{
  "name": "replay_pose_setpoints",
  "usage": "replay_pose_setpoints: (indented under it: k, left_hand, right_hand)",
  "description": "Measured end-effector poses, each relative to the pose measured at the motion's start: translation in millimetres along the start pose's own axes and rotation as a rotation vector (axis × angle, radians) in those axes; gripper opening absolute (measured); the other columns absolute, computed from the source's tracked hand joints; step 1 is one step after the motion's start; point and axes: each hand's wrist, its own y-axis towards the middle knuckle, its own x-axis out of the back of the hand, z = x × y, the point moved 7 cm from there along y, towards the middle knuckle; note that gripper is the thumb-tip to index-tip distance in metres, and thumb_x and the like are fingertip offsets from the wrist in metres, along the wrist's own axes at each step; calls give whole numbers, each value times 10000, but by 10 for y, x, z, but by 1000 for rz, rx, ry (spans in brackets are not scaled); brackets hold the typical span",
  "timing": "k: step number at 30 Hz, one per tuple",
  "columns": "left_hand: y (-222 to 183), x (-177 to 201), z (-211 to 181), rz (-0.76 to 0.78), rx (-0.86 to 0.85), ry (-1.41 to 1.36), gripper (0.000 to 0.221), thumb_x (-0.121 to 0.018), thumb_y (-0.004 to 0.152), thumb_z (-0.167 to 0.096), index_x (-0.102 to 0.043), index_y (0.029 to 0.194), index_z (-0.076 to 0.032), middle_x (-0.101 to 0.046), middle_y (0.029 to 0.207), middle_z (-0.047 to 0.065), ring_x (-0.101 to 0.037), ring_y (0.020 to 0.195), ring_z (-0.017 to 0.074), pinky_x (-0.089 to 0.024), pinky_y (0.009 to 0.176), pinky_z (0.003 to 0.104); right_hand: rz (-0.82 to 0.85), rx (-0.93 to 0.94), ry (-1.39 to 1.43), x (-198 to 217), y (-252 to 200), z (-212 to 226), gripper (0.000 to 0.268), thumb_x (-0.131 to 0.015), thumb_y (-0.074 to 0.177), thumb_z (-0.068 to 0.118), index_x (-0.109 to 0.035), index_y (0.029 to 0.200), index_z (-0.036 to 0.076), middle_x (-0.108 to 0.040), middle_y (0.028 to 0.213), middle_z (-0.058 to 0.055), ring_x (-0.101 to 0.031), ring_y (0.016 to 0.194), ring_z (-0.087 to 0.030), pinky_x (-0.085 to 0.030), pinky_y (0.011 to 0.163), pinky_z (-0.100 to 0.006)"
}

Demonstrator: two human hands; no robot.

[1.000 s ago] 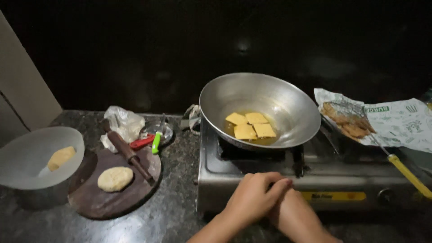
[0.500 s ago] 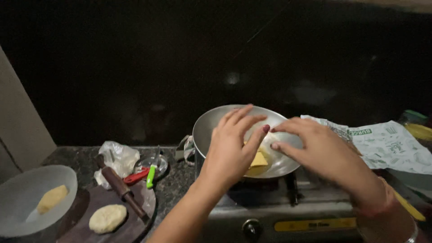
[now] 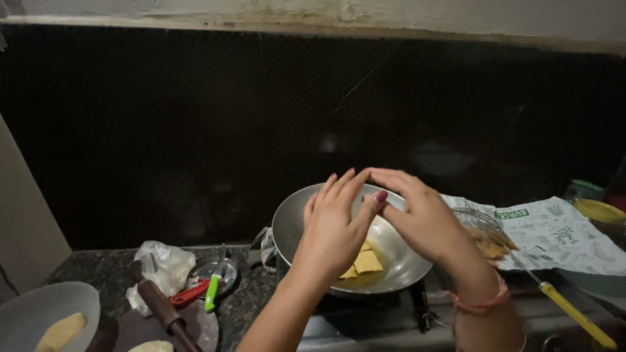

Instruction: Preparing and frying small pieces of dough in a pan of oil on a stove.

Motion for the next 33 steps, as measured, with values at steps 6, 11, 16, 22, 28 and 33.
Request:
replay_pose_setpoints:
  k: [6, 11, 16, 22, 28, 33]
  left_hand:
    - [-91, 13, 3, 46, 60, 35, 578, -487, 968, -511, -555, 1433, -175, -422, 1582, 76, -186, 1536, 315, -99, 1189, 537]
    - [-115, -47, 162, 86, 85, 19, 512, -439, 986, -457, -626, 1385, -197, -546, 1507, 27, -189, 1556, 295, -76, 1205, 548]
    - [-183, -80, 179, 83, 99, -103, 514, -422, 1004, -462, -651, 1360, -170, -660, 1399, 37, -208, 1561, 282, -131, 1219, 508]
    - [-248, -131, 196, 89, 111, -136, 527, -426, 999, -452, -626, 1387, -155, -746, 1245, 83, -206, 1572, 261, -137, 1219, 473]
    - [-276, -129, 229, 110, 131, -112, 517, -411, 1009, -441, -635, 1382, -162, -768, 1221, 70, -224, 1577, 256, -125, 1230, 471]
    - [-297, -125, 270, 66, 60, -110, 503, -406, 1026, -423, -668, 1350, -142, -727, 1306, 69, -268, 1543, 287, -112, 1216, 512]
  right_hand:
    - [80, -151, 38, -145, -71, -194, 551, -592, 910, 389, -601, 1418, 179, -597, 1467, 4, -620, 1285, -201, -570, 917, -381]
    - [109, -181, 94, -296, -126, -498, 555, -534, 918, 454, -646, 1375, 160, -631, 1447, -24, -605, 1324, -212, -526, 1001, -389]
    - [126, -221, 192, -354, -212, -565, 694, -429, 935, 590, -655, 1357, 88, -700, 1369, -126, -627, 1334, -259, -479, 1089, -409]
    - [163, -171, 308, -373, -305, -579, 807, -363, 937, 642, -586, 1411, 28, -656, 1415, -188, -579, 1377, -302, -442, 1119, -419]
    - [179, -185, 342, -426, -309, -603, 798, -363, 931, 640, -618, 1399, 47, -666, 1418, -161, -595, 1370, -287, -442, 1119, -416]
    - [169, -188, 352, -471, -297, -614, 786, -375, 930, 635, -635, 1383, 49, -656, 1431, -149, -583, 1378, -278, -431, 1123, -415]
